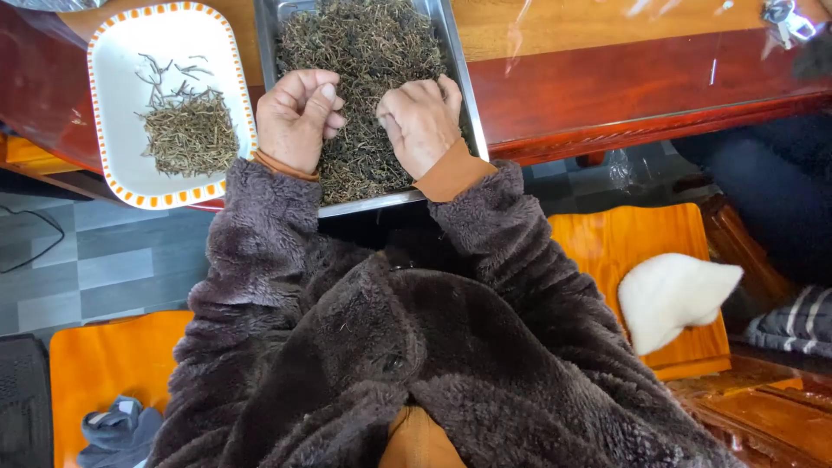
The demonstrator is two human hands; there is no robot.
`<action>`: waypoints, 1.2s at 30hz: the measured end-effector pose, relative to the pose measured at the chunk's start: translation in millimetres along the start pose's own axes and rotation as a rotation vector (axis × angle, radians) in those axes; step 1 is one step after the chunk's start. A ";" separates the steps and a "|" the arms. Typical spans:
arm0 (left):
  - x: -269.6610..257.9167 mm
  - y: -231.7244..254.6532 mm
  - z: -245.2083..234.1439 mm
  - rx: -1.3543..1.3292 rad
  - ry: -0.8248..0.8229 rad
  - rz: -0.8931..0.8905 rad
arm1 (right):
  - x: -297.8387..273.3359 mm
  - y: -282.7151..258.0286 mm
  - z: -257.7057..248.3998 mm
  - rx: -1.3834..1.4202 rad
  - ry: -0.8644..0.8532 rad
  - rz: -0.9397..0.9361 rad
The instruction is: Sorting dried tea leaves by hand to remove stems and impurities into a separate bowl.
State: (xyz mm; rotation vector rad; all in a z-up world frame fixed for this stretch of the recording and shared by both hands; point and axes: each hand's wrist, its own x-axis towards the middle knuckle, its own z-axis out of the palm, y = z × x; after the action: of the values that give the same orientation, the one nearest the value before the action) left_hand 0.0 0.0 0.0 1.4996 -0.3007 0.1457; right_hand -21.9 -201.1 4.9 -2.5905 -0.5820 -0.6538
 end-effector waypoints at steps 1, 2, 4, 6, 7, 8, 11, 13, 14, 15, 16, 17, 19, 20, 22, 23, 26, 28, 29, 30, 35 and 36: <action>-3.2 6.9 1.9 0.001 0.004 0.002 | 0.6 -2.7 -1.6 0.001 0.000 -0.004; -6.4 14.2 3.8 0.040 -0.007 -0.017 | 1.3 -5.6 -3.5 -0.048 -0.074 -0.023; -8.9 20.6 4.8 0.082 -0.014 -0.023 | 3.3 -12.6 -4.9 -0.099 -0.136 -0.050; -9.0 17.0 5.7 0.140 0.014 -0.017 | 3.2 -19.2 -4.7 -0.143 -0.302 -0.015; -9.9 12.2 6.7 0.139 0.019 -0.002 | -1.9 -17.2 -2.0 -0.149 -0.292 -0.025; -10.4 7.1 7.5 0.129 0.055 0.036 | -6.8 -14.9 1.1 -0.104 -0.217 -0.038; -9.2 -12.3 4.6 0.122 0.096 0.071 | -13.9 -3.5 12.1 -0.044 -0.126 -0.065; -13.6 -19.7 2.3 0.127 0.095 0.056 | -18.8 3.9 14.2 -0.027 -0.115 -0.067; -15.8 -18.6 1.6 0.140 0.094 0.051 | -18.9 7.7 11.7 0.022 -0.110 -0.044; -15.7 -16.7 0.7 0.153 0.091 0.049 | -17.1 12.0 8.9 0.070 -0.101 -0.022; -14.5 -12.8 -0.7 0.156 0.093 0.052 | -13.9 15.8 4.5 0.071 -0.098 -0.026; -15.2 -10.0 -1.0 0.132 0.093 0.047 | -14.2 19.7 0.3 0.172 -0.021 0.009; -16.7 -6.6 0.5 0.109 0.086 0.031 | -12.3 21.8 -10.3 0.273 0.051 0.056; -17.6 -5.6 2.0 0.082 0.083 0.031 | -9.8 19.8 -16.7 0.469 0.117 0.061; -20.4 -3.7 6.2 0.053 0.074 0.016 | -10.2 21.7 -23.8 0.663 0.180 0.081; -20.4 -2.3 7.7 0.041 0.052 0.015 | -10.7 25.4 -23.9 0.761 0.184 0.097; -23.1 6.4 13.3 0.045 -0.006 0.012 | -11.5 22.6 -30.8 0.915 0.169 0.129; -25.7 13.3 18.6 0.064 -0.039 0.016 | -11.1 19.3 -30.6 0.975 0.150 0.137; -27.8 16.3 22.0 0.056 -0.067 0.017 | -11.7 18.7 -27.0 1.059 0.164 0.142; -30.0 19.4 25.1 0.049 -0.096 0.018 | -12.4 17.9 -23.3 1.143 0.177 0.148; -26.6 15.3 33.7 0.027 -0.111 0.061 | -11.8 10.9 -25.4 1.079 0.134 0.084; -25.7 15.6 33.9 0.009 -0.108 0.077 | -11.4 8.5 -27.4 1.019 0.125 0.069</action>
State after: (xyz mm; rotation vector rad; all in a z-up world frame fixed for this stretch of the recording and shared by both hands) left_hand -32.5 -30.3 9.1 1.5079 -0.4454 0.1281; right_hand -36.6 -224.5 18.8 -1.5958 -0.5752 -0.3435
